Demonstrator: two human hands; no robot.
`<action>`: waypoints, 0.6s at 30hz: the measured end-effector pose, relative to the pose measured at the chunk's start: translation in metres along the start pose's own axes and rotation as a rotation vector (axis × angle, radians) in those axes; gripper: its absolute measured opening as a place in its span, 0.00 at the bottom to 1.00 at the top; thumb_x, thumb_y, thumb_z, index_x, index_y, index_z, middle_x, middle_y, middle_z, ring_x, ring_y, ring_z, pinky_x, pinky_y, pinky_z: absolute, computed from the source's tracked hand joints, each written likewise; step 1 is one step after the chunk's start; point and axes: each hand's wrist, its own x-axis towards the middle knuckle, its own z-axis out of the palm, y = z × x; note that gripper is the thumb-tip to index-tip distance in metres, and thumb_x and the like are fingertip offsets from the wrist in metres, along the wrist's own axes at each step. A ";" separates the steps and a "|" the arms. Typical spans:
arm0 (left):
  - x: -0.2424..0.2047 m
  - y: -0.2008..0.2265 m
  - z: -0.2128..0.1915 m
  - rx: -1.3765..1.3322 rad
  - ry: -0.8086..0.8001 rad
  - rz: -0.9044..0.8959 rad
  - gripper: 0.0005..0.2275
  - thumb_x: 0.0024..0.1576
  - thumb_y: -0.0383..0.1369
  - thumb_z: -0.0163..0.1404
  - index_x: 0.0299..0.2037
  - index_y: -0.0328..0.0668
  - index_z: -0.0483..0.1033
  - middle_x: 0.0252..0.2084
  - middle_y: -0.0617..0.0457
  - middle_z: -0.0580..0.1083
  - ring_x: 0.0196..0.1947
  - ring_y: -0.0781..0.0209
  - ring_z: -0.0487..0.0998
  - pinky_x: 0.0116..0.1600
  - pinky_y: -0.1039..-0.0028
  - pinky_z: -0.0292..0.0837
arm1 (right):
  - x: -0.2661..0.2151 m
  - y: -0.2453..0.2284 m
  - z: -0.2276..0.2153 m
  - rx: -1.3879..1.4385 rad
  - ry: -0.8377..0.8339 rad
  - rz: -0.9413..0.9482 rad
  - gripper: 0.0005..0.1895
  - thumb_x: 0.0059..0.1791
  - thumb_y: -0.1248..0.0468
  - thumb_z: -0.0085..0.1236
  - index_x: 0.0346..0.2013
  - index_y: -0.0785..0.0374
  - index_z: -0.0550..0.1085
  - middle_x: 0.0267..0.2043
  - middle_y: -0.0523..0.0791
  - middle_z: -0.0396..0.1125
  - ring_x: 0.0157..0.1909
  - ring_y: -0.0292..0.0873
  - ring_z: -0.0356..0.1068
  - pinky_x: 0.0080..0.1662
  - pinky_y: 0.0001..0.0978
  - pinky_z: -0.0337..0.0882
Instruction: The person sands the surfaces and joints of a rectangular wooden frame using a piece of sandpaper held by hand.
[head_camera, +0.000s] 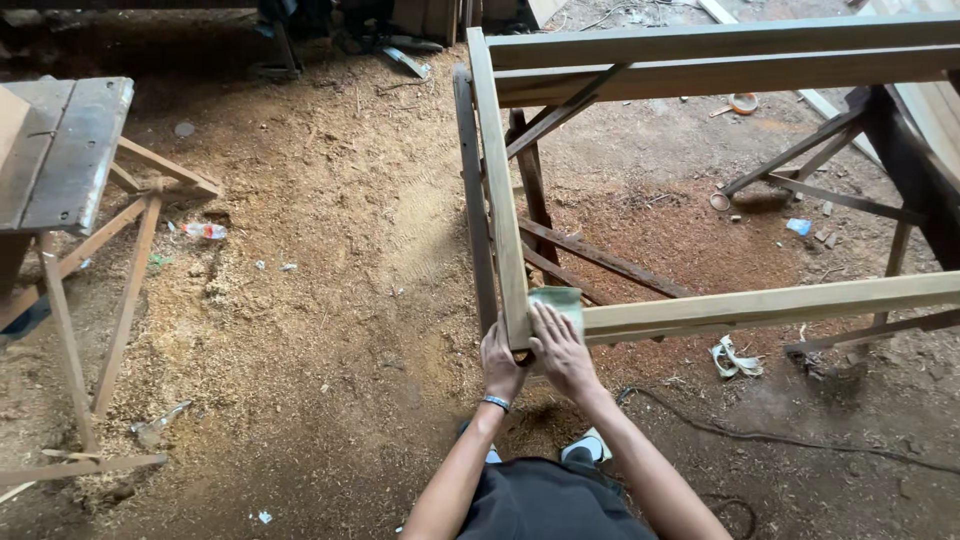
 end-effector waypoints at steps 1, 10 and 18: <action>0.002 0.006 -0.004 0.009 -0.053 -0.064 0.45 0.50 0.42 0.64 0.71 0.28 0.47 0.66 0.33 0.63 0.69 0.39 0.58 0.73 0.50 0.48 | -0.007 0.013 -0.004 0.022 0.018 -0.008 0.30 0.59 0.60 0.21 0.75 0.70 0.49 0.79 0.54 0.43 0.80 0.50 0.38 0.76 0.46 0.37; -0.001 0.033 -0.027 0.168 -0.070 -0.139 0.52 0.44 0.38 0.67 0.73 0.37 0.38 0.75 0.35 0.46 0.75 0.40 0.43 0.76 0.48 0.31 | -0.012 0.112 -0.024 -0.090 -0.035 0.249 0.30 0.60 0.53 0.20 0.72 0.64 0.55 0.74 0.51 0.54 0.76 0.48 0.49 0.75 0.43 0.44; -0.024 0.074 -0.021 0.332 0.037 0.357 0.47 0.51 0.36 0.60 0.77 0.41 0.37 0.79 0.36 0.37 0.80 0.44 0.39 0.80 0.56 0.33 | -0.068 0.177 -0.032 -0.061 0.070 0.080 0.29 0.61 0.54 0.21 0.73 0.62 0.56 0.75 0.51 0.53 0.76 0.48 0.49 0.75 0.45 0.42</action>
